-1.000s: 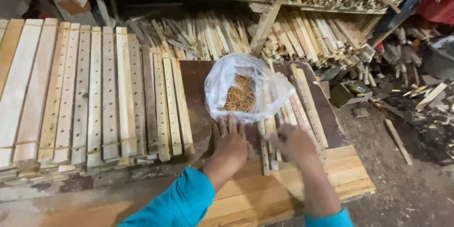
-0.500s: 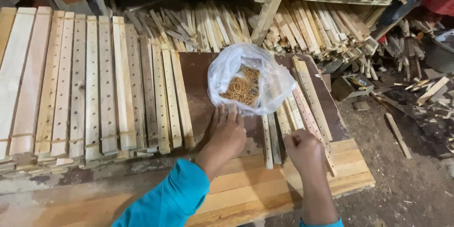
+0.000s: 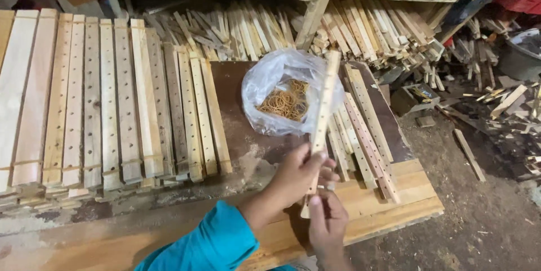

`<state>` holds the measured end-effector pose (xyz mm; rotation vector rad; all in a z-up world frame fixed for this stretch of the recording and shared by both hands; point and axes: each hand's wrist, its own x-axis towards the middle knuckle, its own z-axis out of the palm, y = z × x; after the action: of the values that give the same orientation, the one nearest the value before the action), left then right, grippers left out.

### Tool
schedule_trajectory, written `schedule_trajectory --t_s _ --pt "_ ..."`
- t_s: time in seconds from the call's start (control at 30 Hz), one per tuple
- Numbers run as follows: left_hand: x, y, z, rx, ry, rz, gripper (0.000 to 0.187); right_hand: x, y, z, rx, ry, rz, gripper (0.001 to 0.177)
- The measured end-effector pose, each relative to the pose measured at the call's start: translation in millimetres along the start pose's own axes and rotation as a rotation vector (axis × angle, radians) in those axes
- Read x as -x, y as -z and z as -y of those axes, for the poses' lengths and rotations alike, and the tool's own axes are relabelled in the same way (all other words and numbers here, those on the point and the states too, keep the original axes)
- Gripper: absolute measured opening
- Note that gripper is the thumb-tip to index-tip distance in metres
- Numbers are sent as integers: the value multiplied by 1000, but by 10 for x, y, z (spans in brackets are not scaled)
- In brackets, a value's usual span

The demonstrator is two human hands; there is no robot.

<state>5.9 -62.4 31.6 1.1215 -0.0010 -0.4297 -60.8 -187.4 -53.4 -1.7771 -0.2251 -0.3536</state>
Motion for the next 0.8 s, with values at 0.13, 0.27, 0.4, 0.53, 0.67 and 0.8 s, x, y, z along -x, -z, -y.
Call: schedule_trajectory --t_s 0.13,0.27,0.4,0.53,0.67,0.8 --pt "106 86 -30 -123 -17 -192 29 -489 395 -157 705 345 -126 50" --pt "98 296 225 -51 -119 -267 35 -770 538 -16 1171 -448 76 39" --pt "81 450 317 123 -64 -402 42 -852 456 85 1248 -641 227 27" --pt "49 564 387 162 -36 -472 43 -856 414 173 1077 -608 111 19" --pt "-42 650 456 174 -101 -486 31 -781 524 66 388 -607 -178 30" --pt "-259 774 710 359 -235 -443 21 -642 578 -90 -535 -553 -457 7"
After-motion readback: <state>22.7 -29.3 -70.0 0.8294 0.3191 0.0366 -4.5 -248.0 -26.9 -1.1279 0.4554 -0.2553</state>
